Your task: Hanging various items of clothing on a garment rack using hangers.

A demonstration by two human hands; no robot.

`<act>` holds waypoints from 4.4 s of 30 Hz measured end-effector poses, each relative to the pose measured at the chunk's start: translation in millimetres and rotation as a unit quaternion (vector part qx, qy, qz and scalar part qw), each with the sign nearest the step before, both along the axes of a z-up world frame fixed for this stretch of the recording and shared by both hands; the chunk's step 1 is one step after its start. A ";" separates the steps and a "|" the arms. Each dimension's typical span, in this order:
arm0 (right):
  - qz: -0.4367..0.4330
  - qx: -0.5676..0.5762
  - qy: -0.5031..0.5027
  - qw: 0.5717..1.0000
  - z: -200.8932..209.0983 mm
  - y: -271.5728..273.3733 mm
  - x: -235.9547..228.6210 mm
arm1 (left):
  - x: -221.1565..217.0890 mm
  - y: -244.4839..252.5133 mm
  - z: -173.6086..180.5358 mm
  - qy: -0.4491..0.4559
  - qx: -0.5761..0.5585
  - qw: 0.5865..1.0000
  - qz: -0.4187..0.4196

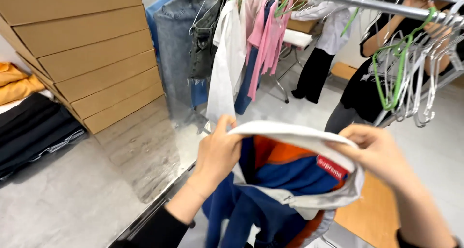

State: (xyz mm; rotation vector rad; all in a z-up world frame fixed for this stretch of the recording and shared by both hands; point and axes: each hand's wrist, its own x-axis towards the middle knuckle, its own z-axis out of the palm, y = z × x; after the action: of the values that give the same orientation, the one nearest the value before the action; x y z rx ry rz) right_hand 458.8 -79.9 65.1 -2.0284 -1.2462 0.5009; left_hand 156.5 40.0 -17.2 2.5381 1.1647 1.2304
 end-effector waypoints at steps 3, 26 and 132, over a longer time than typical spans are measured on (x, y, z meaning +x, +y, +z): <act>0.127 0.068 0.068 0.987 19.0 3.1 54.0 | 32.6 -0.4 36.6 -0.025 0.068 0.997 -0.040; -0.326 -0.158 -0.549 0.753 -38.0 186.7 298.9 | 95.3 70.0 16.2 0.080 0.144 0.986 -0.035; -0.022 0.207 0.294 0.933 -152.5 32.7 165.5 | 4.3 124.9 9.7 0.177 0.434 0.877 0.105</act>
State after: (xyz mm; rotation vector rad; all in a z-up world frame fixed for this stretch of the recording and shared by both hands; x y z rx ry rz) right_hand 624.3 -47.3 -87.3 -1.4004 -0.8436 0.6938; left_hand 160.9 164.9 -7.5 3.4851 1.1391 1.6811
